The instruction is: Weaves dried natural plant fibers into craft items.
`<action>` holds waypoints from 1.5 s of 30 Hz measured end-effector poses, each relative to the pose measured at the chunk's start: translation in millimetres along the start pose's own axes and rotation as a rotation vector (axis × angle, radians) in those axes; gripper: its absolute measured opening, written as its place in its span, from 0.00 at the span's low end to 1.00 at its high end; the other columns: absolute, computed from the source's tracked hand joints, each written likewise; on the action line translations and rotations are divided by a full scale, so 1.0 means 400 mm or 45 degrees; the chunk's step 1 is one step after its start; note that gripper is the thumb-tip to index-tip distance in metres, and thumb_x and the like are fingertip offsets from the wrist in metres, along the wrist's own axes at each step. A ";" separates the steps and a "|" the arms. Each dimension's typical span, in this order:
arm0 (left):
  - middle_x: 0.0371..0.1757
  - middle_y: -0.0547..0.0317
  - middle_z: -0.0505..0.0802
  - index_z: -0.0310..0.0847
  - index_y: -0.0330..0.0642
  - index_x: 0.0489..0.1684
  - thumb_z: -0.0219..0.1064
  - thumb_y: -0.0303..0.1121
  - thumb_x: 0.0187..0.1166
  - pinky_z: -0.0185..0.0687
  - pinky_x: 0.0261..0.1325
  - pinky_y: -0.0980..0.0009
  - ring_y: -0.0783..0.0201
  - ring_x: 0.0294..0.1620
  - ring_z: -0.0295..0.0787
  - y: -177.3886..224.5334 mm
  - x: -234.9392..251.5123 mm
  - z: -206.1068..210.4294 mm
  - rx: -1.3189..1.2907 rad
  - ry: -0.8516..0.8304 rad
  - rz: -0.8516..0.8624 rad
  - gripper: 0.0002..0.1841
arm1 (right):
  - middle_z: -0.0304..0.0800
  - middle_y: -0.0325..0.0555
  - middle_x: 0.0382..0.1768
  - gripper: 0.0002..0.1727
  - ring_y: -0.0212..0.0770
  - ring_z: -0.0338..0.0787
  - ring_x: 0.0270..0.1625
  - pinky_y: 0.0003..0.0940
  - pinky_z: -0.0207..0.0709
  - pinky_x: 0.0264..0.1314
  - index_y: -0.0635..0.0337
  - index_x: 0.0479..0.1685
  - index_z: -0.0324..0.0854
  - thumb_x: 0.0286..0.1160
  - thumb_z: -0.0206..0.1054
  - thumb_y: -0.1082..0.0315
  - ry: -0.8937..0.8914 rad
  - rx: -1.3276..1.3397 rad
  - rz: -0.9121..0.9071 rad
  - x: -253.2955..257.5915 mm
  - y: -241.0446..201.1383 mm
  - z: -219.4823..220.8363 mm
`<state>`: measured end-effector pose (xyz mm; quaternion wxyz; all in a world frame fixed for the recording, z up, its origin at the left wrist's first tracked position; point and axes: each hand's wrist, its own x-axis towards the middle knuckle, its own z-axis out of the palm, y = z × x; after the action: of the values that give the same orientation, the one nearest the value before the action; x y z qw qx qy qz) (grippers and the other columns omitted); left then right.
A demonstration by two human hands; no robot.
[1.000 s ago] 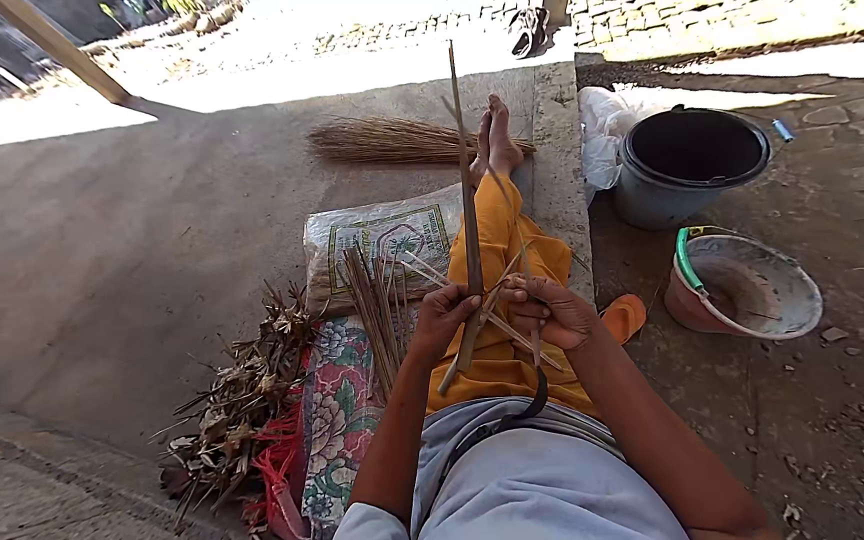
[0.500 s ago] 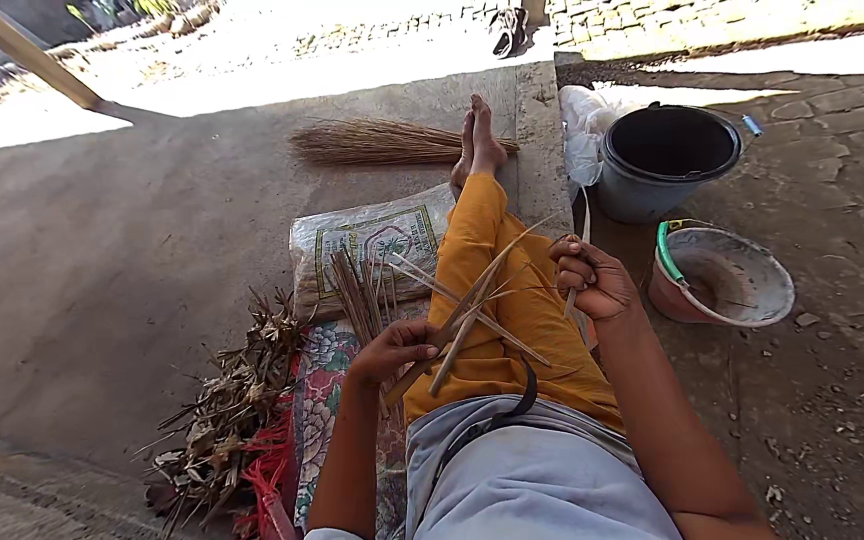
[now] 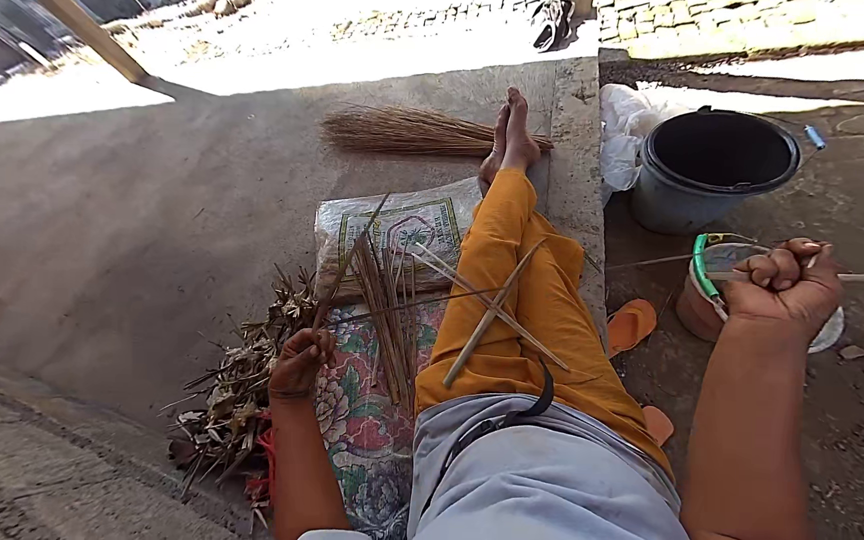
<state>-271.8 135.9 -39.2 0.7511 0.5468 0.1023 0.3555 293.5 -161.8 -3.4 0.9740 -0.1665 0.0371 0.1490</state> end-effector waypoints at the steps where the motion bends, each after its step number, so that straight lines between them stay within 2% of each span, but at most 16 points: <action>1: 0.39 0.62 0.95 0.94 0.50 0.48 0.76 0.35 0.73 0.87 0.35 0.76 0.71 0.33 0.91 -0.021 -0.005 -0.007 -0.085 0.039 0.059 0.09 | 0.65 0.27 0.11 0.25 0.22 0.60 0.09 0.14 0.58 0.13 0.52 0.32 0.73 0.96 0.34 0.56 0.005 -0.030 -0.016 -0.002 0.003 0.000; 5: 0.36 0.63 0.95 0.95 0.57 0.47 0.77 0.36 0.70 0.87 0.34 0.76 0.69 0.35 0.91 -0.085 -0.016 -0.039 -0.397 0.161 0.220 0.10 | 0.62 0.27 0.09 0.26 0.23 0.60 0.08 0.16 0.58 0.13 0.54 0.31 0.72 0.97 0.33 0.57 -0.006 -0.073 -0.091 0.016 -0.005 -0.013; 7: 0.32 0.64 0.94 0.95 0.58 0.44 0.78 0.35 0.69 0.89 0.36 0.73 0.69 0.32 0.91 -0.094 -0.009 -0.024 -0.378 0.383 0.233 0.08 | 0.62 0.27 0.08 0.26 0.23 0.59 0.08 0.16 0.57 0.13 0.53 0.31 0.72 0.97 0.33 0.56 0.036 -0.162 -0.094 0.010 -0.010 -0.007; 9: 0.29 0.66 0.92 0.89 0.57 0.41 0.67 0.30 0.78 0.90 0.38 0.71 0.70 0.30 0.90 -0.095 0.024 0.040 -0.112 0.681 0.064 0.07 | 0.68 0.28 0.13 0.22 0.22 0.61 0.09 0.15 0.58 0.14 0.50 0.35 0.71 0.97 0.36 0.55 0.123 -0.387 -0.026 -0.010 -0.001 0.009; 10: 0.29 0.64 0.92 0.85 0.52 0.44 0.58 0.25 0.82 0.92 0.38 0.68 0.69 0.29 0.91 -0.096 0.050 0.083 0.015 0.788 -0.051 0.10 | 0.71 0.29 0.18 0.19 0.22 0.62 0.11 0.14 0.60 0.15 0.48 0.40 0.70 0.97 0.37 0.54 0.147 -0.528 0.042 -0.019 0.009 0.017; 12: 0.31 0.60 0.93 0.79 0.43 0.53 0.53 0.20 0.86 0.92 0.39 0.67 0.66 0.29 0.92 -0.106 0.106 0.164 0.215 0.866 -0.273 0.10 | 0.75 0.28 0.21 0.20 0.21 0.65 0.11 0.14 0.61 0.14 0.46 0.47 0.69 0.97 0.36 0.48 0.158 -0.785 0.187 -0.031 0.046 0.021; 15: 0.33 0.57 0.94 0.79 0.35 0.56 0.59 0.20 0.85 0.91 0.36 0.70 0.66 0.30 0.92 -0.132 0.173 0.281 0.364 0.793 -0.405 0.08 | 0.76 0.27 0.22 0.22 0.21 0.64 0.11 0.14 0.60 0.13 0.45 0.53 0.71 0.97 0.30 0.49 0.026 -1.061 0.313 -0.058 0.113 0.014; 17: 0.34 0.56 0.94 0.80 0.33 0.54 0.61 0.19 0.84 0.91 0.38 0.70 0.67 0.30 0.92 -0.141 0.205 0.352 0.382 0.683 -0.430 0.08 | 0.76 0.27 0.22 0.20 0.22 0.67 0.14 0.16 0.65 0.16 0.51 0.51 0.76 0.98 0.36 0.58 -0.127 -1.219 0.308 -0.090 0.156 0.015; 19: 0.35 0.57 0.93 0.80 0.33 0.54 0.61 0.18 0.82 0.91 0.39 0.70 0.67 0.32 0.92 -0.143 0.228 0.413 0.380 0.543 -0.431 0.08 | 0.73 0.28 0.21 0.16 0.23 0.68 0.15 0.17 0.65 0.18 0.56 0.58 0.78 0.96 0.43 0.63 -0.278 -1.389 0.331 -0.130 0.195 0.027; 23: 0.35 0.58 0.91 0.79 0.35 0.61 0.62 0.17 0.81 0.91 0.41 0.70 0.67 0.33 0.91 -0.159 0.267 0.491 0.315 0.302 -0.413 0.14 | 0.72 0.36 0.26 0.21 0.29 0.68 0.19 0.26 0.65 0.21 0.56 0.75 0.62 0.97 0.41 0.54 -0.564 -1.769 0.504 -0.212 0.259 0.060; 26: 0.33 0.61 0.91 0.78 0.36 0.63 0.63 0.18 0.81 0.89 0.41 0.72 0.70 0.32 0.90 -0.169 0.289 0.529 0.346 0.168 -0.416 0.15 | 0.71 0.38 0.26 0.16 0.29 0.67 0.18 0.25 0.65 0.21 0.60 0.64 0.66 0.97 0.41 0.59 -0.677 -1.734 0.608 -0.272 0.310 0.068; 29: 0.32 0.63 0.91 0.80 0.36 0.62 0.63 0.19 0.82 0.89 0.41 0.73 0.72 0.31 0.89 -0.170 0.304 0.561 0.391 0.088 -0.378 0.13 | 0.79 0.43 0.29 0.13 0.31 0.82 0.24 0.26 0.83 0.32 0.68 0.51 0.76 0.94 0.49 0.68 -0.768 -1.629 0.636 -0.304 0.339 0.063; 31: 0.33 0.63 0.92 0.81 0.37 0.60 0.63 0.20 0.82 0.89 0.42 0.74 0.73 0.31 0.89 -0.162 0.309 0.576 0.385 0.053 -0.349 0.12 | 0.83 0.45 0.32 0.10 0.33 0.88 0.30 0.28 0.87 0.39 0.69 0.49 0.78 0.92 0.53 0.71 -0.783 -1.600 0.702 -0.319 0.344 0.069; 37: 0.30 0.63 0.90 0.84 0.36 0.56 0.62 0.21 0.83 0.87 0.41 0.75 0.73 0.29 0.87 -0.145 0.312 0.586 0.388 -0.072 -0.232 0.10 | 0.87 0.43 0.29 0.05 0.30 0.87 0.28 0.24 0.85 0.37 0.69 0.44 0.84 0.83 0.64 0.76 -0.863 -1.618 0.876 -0.318 0.331 0.078; 41: 0.26 0.65 0.87 0.85 0.35 0.53 0.63 0.21 0.82 0.84 0.39 0.77 0.75 0.26 0.82 -0.164 0.302 0.554 0.468 -0.129 -0.299 0.09 | 0.90 0.44 0.31 0.07 0.34 0.91 0.31 0.28 0.89 0.41 0.69 0.50 0.84 0.82 0.64 0.79 -0.883 -1.412 0.927 -0.318 0.316 0.087; 45: 0.25 0.65 0.88 0.85 0.35 0.50 0.62 0.23 0.83 0.86 0.40 0.76 0.74 0.27 0.85 -0.181 0.283 0.530 0.535 -0.131 -0.431 0.07 | 0.91 0.43 0.34 0.07 0.35 0.92 0.34 0.31 0.90 0.45 0.66 0.47 0.86 0.79 0.64 0.80 -0.930 -1.295 0.870 -0.307 0.307 0.084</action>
<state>-44.0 39.7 3.6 0.6743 0.6830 0.2253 0.1677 140.0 -74.1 4.9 0.6245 -0.5188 -0.3157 0.4910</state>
